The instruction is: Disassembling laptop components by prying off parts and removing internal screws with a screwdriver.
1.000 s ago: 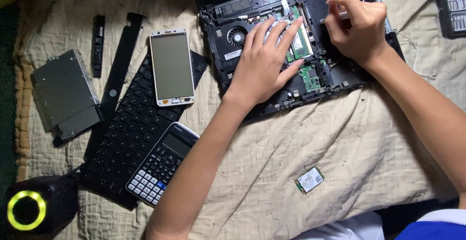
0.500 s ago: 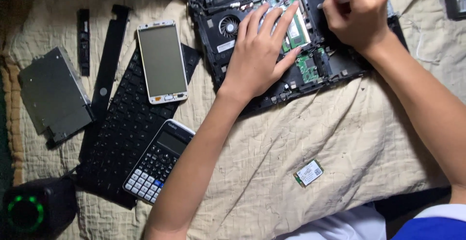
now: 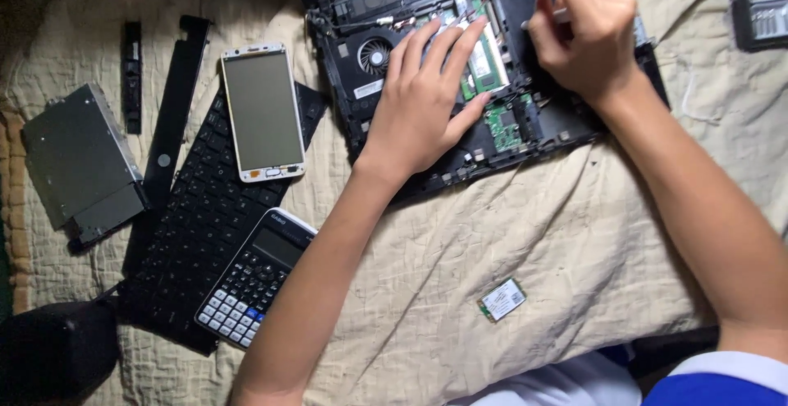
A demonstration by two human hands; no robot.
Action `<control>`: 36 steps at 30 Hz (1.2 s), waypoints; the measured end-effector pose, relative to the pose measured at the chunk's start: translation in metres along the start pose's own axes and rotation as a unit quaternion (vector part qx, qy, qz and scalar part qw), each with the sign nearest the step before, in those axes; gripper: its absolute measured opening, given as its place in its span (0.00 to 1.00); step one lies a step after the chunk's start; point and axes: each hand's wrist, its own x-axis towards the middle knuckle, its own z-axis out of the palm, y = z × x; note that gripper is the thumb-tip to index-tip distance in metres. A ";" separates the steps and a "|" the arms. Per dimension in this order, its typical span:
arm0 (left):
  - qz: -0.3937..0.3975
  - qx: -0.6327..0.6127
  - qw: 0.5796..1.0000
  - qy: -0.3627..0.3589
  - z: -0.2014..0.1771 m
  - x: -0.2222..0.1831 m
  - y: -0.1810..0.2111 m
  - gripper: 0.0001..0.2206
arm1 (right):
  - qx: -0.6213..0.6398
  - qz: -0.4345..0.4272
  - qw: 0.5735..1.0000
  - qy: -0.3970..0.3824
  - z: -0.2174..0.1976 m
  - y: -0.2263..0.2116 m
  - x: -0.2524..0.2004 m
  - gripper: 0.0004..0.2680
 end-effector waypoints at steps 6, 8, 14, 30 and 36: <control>-0.002 -0.018 1.000 -0.012 -0.006 0.003 0.004 0.30 | -0.007 -0.002 1.000 0.013 0.003 0.001 0.001 0.05; -0.006 -0.024 1.000 -0.020 -0.010 0.002 0.005 0.30 | 0.000 0.005 1.000 0.013 0.003 -0.003 0.005 0.05; -0.011 -0.029 0.999 -0.032 -0.013 0.007 0.008 0.31 | 0.031 0.023 0.999 0.003 -0.003 -0.007 0.015 0.05; -0.057 -0.063 0.996 -0.009 -0.005 0.011 0.001 0.27 | 0.096 0.117 0.988 0.023 0.005 -0.009 0.026 0.07; -0.132 -0.070 0.988 0.028 0.000 0.040 0.004 0.14 | 0.102 0.104 0.989 0.020 -0.002 -0.007 0.028 0.06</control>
